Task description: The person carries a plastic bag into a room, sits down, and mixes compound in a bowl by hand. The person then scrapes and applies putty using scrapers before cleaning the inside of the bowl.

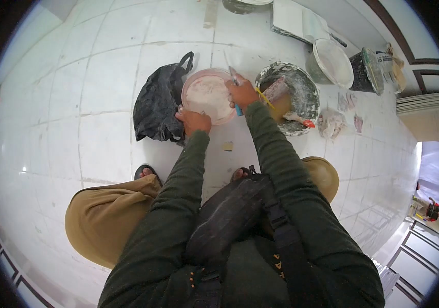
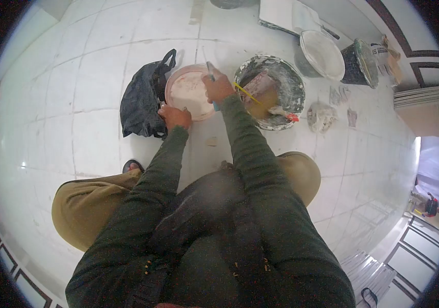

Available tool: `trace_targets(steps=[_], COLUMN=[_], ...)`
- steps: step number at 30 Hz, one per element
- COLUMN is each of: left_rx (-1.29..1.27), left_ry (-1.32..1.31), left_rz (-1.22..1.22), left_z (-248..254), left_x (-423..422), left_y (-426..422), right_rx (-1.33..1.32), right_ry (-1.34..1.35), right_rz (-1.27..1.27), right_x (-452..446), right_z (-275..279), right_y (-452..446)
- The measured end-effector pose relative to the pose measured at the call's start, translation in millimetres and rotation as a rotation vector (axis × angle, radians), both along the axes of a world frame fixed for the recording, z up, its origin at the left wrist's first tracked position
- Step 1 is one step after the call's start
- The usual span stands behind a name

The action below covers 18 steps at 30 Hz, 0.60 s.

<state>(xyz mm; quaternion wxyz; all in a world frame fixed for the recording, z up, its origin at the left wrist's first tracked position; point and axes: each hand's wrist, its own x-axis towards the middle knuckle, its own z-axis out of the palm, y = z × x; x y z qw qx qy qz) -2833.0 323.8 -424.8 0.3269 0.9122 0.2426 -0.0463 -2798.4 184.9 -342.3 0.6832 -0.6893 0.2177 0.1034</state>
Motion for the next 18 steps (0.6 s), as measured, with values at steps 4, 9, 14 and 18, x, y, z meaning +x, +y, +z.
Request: trace_targets(steps=[4, 9, 14, 18], left_rx=[-0.356, -1.001, -1.121, -1.363], left_ry=[0.106, 0.195, 0.158, -0.004], left_rz=[0.055, 0.093, 0.014, -0.006], left_z=[-57, -37, 52, 80], left_x=[14, 23, 50, 70], left_y=[11, 27, 32, 34], right_rx=[-0.06, 0.018, -0.012, -0.329], right_ry=[0.115, 0.078, 0.068, -0.027], right_rz=[0.167, 0.092, 0.064, 0.284], right_x=[-5, 4, 3, 12], right_z=[-13, 20, 83, 92], right_y=[1, -3, 2, -3])
